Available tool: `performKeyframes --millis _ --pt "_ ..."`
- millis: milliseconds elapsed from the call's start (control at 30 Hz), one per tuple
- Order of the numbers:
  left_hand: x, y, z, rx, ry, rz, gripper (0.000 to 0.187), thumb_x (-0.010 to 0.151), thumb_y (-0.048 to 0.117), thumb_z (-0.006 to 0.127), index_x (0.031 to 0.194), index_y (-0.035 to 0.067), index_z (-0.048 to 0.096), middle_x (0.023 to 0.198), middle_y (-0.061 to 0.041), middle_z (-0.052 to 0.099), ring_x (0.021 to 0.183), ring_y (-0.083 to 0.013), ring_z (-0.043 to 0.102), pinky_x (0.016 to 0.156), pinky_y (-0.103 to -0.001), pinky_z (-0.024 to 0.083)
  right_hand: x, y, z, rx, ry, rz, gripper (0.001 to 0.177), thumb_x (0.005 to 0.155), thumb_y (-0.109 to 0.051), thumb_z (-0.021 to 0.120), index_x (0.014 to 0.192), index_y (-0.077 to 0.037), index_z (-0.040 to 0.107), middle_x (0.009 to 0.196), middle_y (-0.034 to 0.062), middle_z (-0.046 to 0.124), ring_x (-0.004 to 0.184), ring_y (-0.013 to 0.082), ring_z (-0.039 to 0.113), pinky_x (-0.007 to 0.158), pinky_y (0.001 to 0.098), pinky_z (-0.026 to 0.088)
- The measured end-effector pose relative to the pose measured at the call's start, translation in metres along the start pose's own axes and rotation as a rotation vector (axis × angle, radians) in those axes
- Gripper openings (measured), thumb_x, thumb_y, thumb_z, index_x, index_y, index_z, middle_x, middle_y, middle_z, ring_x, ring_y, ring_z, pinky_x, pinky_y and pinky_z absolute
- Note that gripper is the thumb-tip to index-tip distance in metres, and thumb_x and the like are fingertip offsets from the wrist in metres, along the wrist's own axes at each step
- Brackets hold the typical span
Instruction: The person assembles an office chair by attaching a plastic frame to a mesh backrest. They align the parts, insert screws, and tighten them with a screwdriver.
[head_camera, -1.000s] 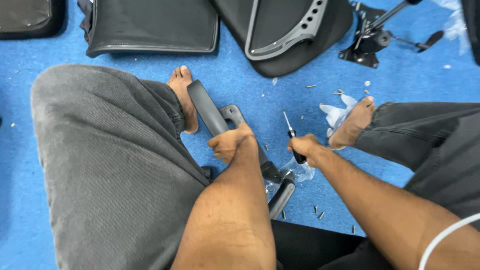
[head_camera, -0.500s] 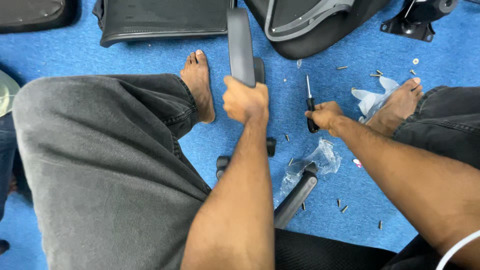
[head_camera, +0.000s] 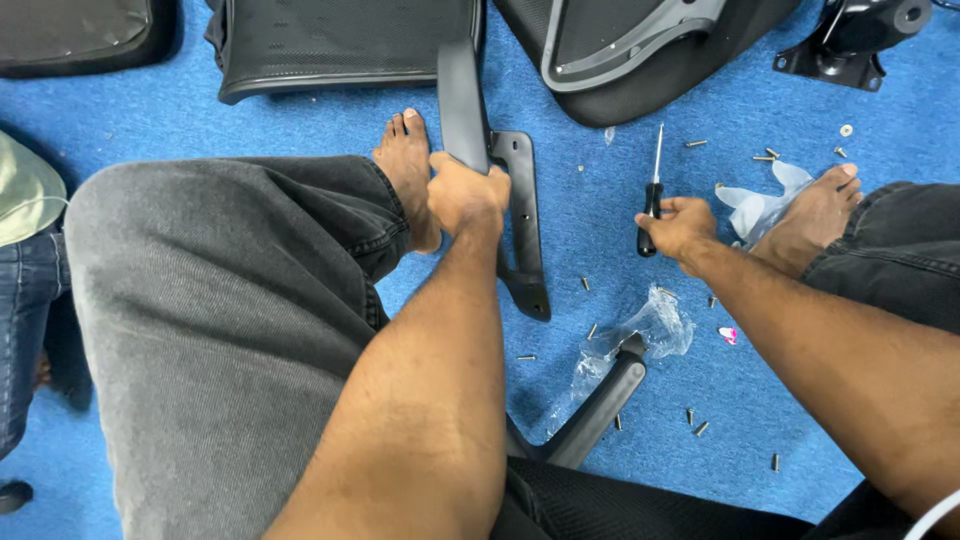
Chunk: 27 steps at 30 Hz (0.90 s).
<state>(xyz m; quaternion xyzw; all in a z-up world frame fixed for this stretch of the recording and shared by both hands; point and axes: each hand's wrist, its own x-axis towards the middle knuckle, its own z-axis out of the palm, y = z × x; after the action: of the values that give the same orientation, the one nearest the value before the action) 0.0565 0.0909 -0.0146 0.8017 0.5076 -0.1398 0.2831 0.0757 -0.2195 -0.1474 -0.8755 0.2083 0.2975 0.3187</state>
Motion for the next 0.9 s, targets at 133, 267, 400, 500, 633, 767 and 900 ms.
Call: performKeyframes --millis 133,267,400,500,633,767,900 --pt "-0.011 0.003 0.018 -0.057 0.080 0.005 0.058 0.076 0.034 0.080 0.117 0.004 0.051 0.103 -0.024 0.072 0.099 -0.0414 0.072 0.090 -0.049 0.058 0.005 -0.017 -0.009 0.104 -0.038 0.147 0.048 0.086 -0.025 0.083 0.124 0.000 0.068 0.111 0.0148 0.072 0.094 0.0241 0.072 0.081 0.0340 0.061" --pt "-0.019 0.006 0.002 -0.064 0.143 0.022 0.054 0.079 0.034 0.078 0.115 0.005 0.051 0.098 -0.023 0.074 0.095 -0.0416 0.073 0.088 -0.049 0.058 0.030 -0.060 -0.017 0.396 -0.129 0.247 0.052 0.091 -0.031 0.078 0.128 0.004 0.063 0.113 0.0157 0.071 0.096 0.0242 0.075 0.078 0.0331 0.066" --pt "-0.023 0.009 0.001 -0.069 0.161 0.003 0.054 0.076 0.034 0.078 0.113 0.006 0.051 0.097 -0.022 0.074 0.094 -0.0416 0.073 0.086 -0.050 0.058 0.070 -0.131 -0.029 0.689 -0.129 0.135 0.053 0.096 -0.033 0.073 0.133 0.003 0.059 0.113 0.0173 0.071 0.092 0.0224 0.077 0.079 0.0329 0.066" --pt "-0.023 0.008 0.005 -0.073 0.141 -0.018 0.052 0.078 0.035 0.077 0.113 0.006 0.051 0.096 -0.023 0.074 0.093 -0.0418 0.073 0.086 -0.050 0.058 0.091 -0.165 -0.025 0.612 -0.101 0.153 0.053 0.097 -0.030 0.073 0.134 0.004 0.057 0.116 0.0190 0.071 0.099 0.0239 0.077 0.081 0.0343 0.065" --pt "-0.025 0.010 0.001 -0.062 0.157 -0.014 0.052 0.079 0.036 0.077 0.111 0.006 0.050 0.093 -0.023 0.074 0.090 -0.0430 0.073 0.084 -0.051 0.058 0.113 -0.175 -0.007 0.596 -0.147 0.258 0.048 0.099 -0.029 0.068 0.136 -0.002 0.053 0.117 0.0201 0.066 0.103 0.0261 0.075 0.083 0.0364 0.064" --pt "-0.030 0.009 0.001 -0.051 0.182 -0.031 0.050 0.079 0.038 0.075 0.109 0.006 0.050 0.090 -0.022 0.074 0.087 -0.0430 0.073 0.082 -0.053 0.058 0.135 -0.171 0.009 0.785 -0.296 0.285 0.040 0.103 -0.030 0.060 0.133 -0.004 0.061 0.121 0.0184 0.070 0.105 0.0260 0.076 0.085 0.0379 0.064" --pt "-0.031 0.009 0.003 -0.053 0.193 -0.039 0.049 0.080 0.038 0.074 0.108 0.006 0.050 0.088 -0.020 0.074 0.084 -0.0417 0.074 0.079 -0.052 0.059 0.142 -0.174 0.010 0.845 -0.291 0.209 0.035 0.106 -0.020 0.056 0.130 0.005 0.065 0.123 0.0230 0.074 0.108 0.0304 0.079 0.088 0.0390 0.065"
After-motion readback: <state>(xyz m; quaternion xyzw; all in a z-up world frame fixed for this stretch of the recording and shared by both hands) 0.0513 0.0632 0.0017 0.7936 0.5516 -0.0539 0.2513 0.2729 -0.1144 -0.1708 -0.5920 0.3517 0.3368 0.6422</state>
